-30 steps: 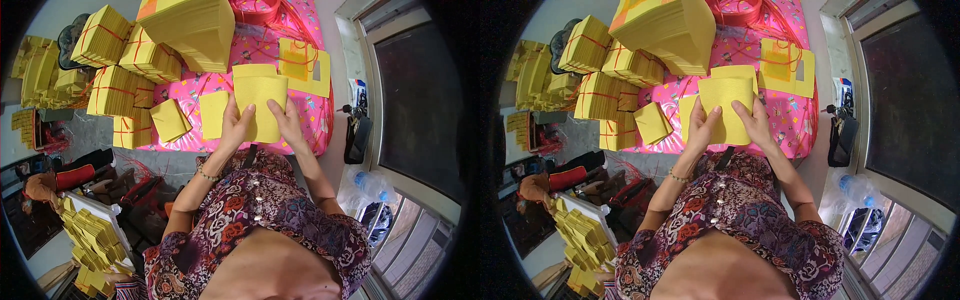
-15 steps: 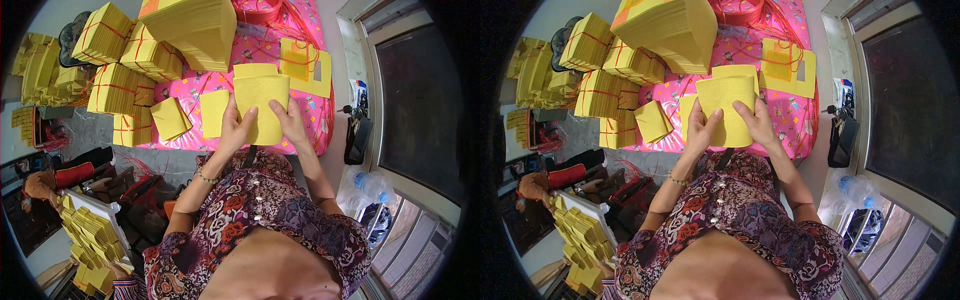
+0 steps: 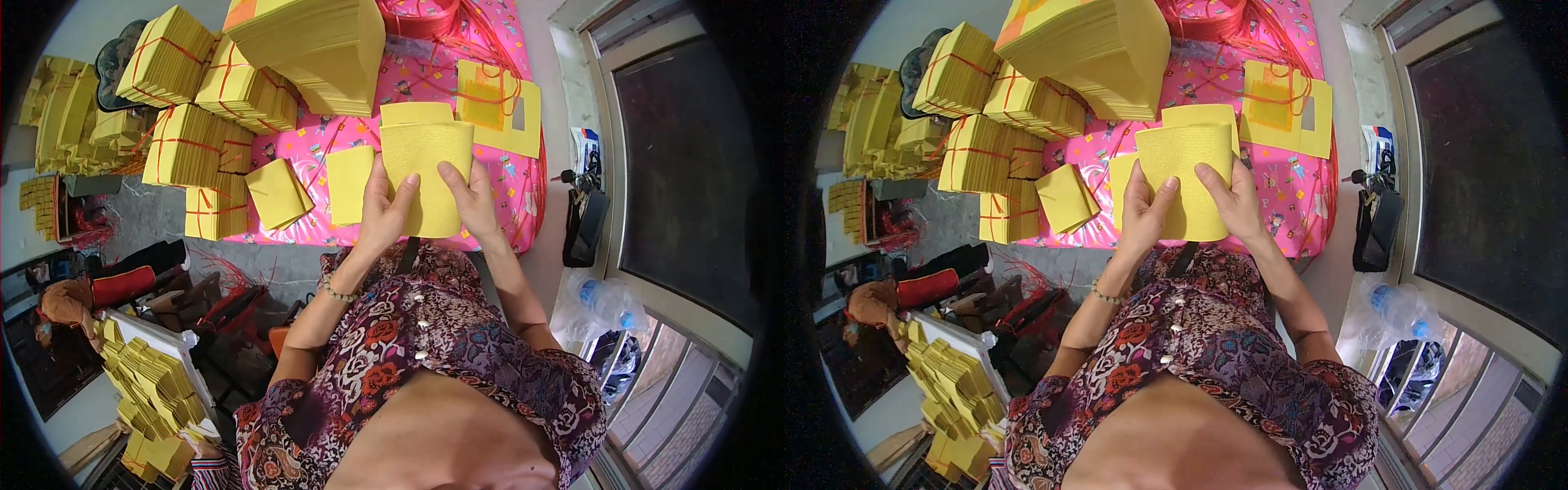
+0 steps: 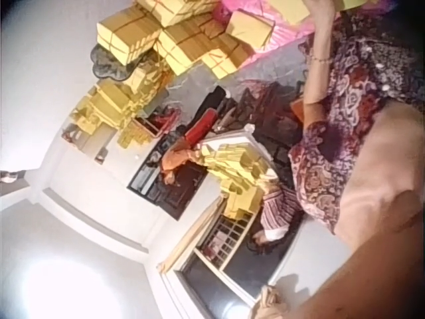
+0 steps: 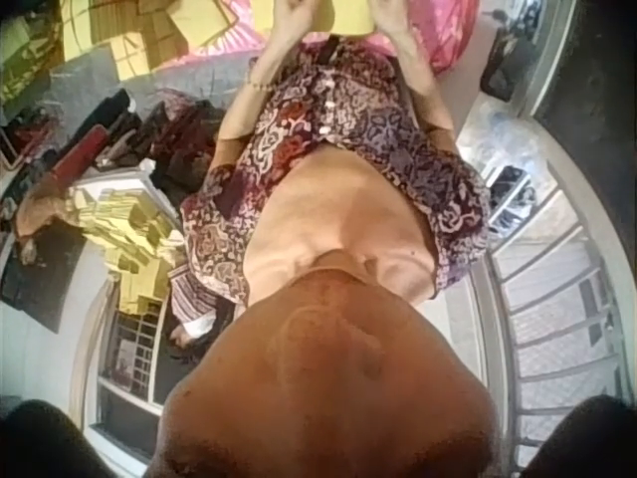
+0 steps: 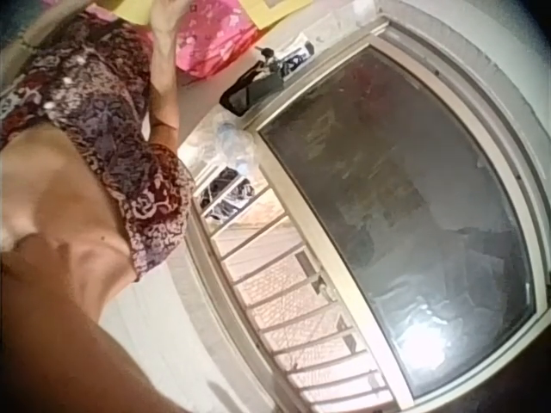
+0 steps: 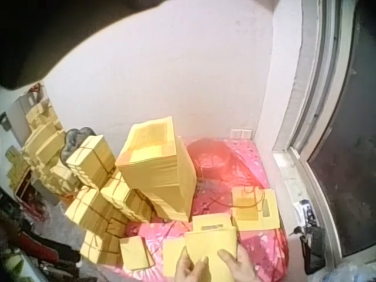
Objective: Folding yellow sheets of joss paper into bundles for processing.
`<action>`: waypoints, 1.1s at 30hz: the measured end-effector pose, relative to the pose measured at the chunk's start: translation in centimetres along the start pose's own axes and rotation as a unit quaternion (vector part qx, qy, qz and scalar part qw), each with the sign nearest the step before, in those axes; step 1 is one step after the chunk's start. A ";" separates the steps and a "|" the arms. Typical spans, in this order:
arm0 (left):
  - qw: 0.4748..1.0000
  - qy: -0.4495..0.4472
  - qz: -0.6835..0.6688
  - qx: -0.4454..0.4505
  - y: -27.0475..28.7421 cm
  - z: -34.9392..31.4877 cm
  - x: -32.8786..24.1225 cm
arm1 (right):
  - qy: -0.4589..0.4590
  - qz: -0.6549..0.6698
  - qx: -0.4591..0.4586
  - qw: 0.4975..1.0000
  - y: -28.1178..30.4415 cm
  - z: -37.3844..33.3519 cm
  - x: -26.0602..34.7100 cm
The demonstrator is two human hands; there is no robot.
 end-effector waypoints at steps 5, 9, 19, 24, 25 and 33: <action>1.000 0.004 0.001 -0.009 -0.2 0.0 0.0 | 0.002 -0.005 -0.026 1.000 -0.1 -0.1 0.1; 0.999 0.036 -0.019 -0.007 -0.1 -0.2 0.1 | -0.003 -0.014 -0.021 1.000 0.0 -0.2 -0.1; 0.997 0.060 -0.031 -0.022 1.0 -0.8 0.4 | -0.002 -0.012 -0.065 0.998 0.0 1.5 0.2; 0.995 0.099 -0.026 -0.017 2.4 -1.5 0.2 | -0.006 -0.055 -0.038 0.998 0.9 1.8 -1.1; 0.994 0.097 -0.030 -0.028 2.6 -1.7 0.2 | -0.015 -0.087 -0.041 0.995 1.0 1.8 -1.4; 0.989 0.123 -0.040 -0.068 5.6 -2.4 0.4 | -0.146 -0.092 0.086 0.981 -1.6 0.1 -3.5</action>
Point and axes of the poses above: each hand's wrist, its own z-axis towards the middle knuckle, its own y-axis out of the back of the hand, x = y × z, the point moved 5 cm from there along z, towards the middle knuckle, and after that the axes turned 6 degrees about z, right-handed, at the moved point
